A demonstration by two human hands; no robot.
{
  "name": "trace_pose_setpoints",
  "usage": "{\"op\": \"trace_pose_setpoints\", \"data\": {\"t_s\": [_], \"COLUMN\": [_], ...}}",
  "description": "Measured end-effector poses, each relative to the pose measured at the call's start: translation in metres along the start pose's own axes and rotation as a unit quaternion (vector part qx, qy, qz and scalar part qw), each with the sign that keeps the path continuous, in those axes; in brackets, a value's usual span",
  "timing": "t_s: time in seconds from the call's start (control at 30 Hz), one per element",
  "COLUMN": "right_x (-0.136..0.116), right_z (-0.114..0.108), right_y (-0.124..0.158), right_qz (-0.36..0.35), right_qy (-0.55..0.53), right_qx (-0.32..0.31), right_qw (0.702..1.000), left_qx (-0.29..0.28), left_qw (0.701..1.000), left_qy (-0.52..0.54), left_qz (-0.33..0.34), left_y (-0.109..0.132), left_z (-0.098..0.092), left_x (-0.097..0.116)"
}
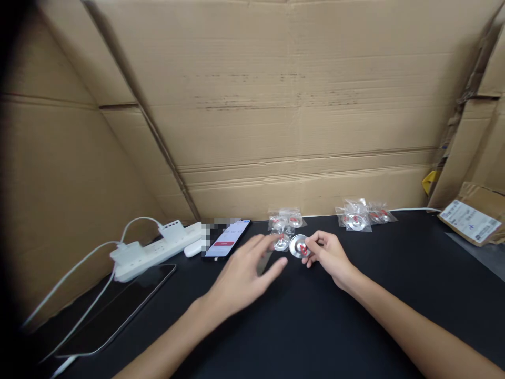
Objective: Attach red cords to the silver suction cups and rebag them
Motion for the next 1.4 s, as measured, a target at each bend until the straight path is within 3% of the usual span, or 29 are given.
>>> {"op": "trace_pose_setpoints", "data": {"t_s": [0.07, 0.2, 0.37, 0.67, 0.9, 1.13, 1.27, 1.33, 1.4], "right_x": [-0.003, -0.007, -0.011, -0.012, -0.014, -0.014, -0.006, -0.001, 0.002], "right_z": [0.008, 0.022, 0.024, 0.021, 0.02, 0.015, -0.002, -0.015, -0.025], "right_y": [0.002, 0.008, 0.012, 0.014, 0.014, 0.011, 0.0, -0.007, -0.012], "right_qz": [-0.016, -0.034, -0.028, 0.045, 0.047, 0.031, 0.017, -0.014, -0.054], "right_qy": [0.004, 0.002, -0.01, -0.067, -0.032, -0.008, 0.04, 0.143, 0.254], "right_qx": [-0.023, -0.056, -0.066, -0.095, -0.175, -0.105, -0.041, -0.002, 0.015], "right_qw": [1.0, 0.998, 0.997, 0.992, 0.983, 0.994, 0.998, 0.99, 0.966], "left_qx": [-0.033, -0.062, -0.053, -0.046, -0.072, -0.048, -0.006, 0.001, -0.004], "left_qw": [0.999, 0.998, 0.998, 0.997, 0.996, 0.998, 0.992, 0.965, 0.898], "left_qy": [0.032, 0.021, 0.023, 0.054, 0.044, 0.034, 0.107, 0.226, 0.387], "left_qz": [0.028, 0.015, 0.015, 0.017, 0.024, 0.009, -0.059, -0.133, -0.21], "left_y": [0.006, 0.012, 0.01, 0.009, 0.01, 0.008, 0.004, 0.001, 0.0], "left_z": [0.011, 0.022, 0.02, 0.017, 0.019, 0.016, 0.012, 0.013, 0.017], "left_x": [0.009, 0.006, 0.003, 0.01, 0.007, 0.005, 0.0, -0.007, -0.014]}}
Point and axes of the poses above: each hand's wrist, its own y-axis away from the middle knuckle, its own z-axis out of the palm, x = y × z, the point moved 4 cm from there along -y, towards the middle knuckle, and after that the axes turned 11 degrees about y, right-handed, at the moved point
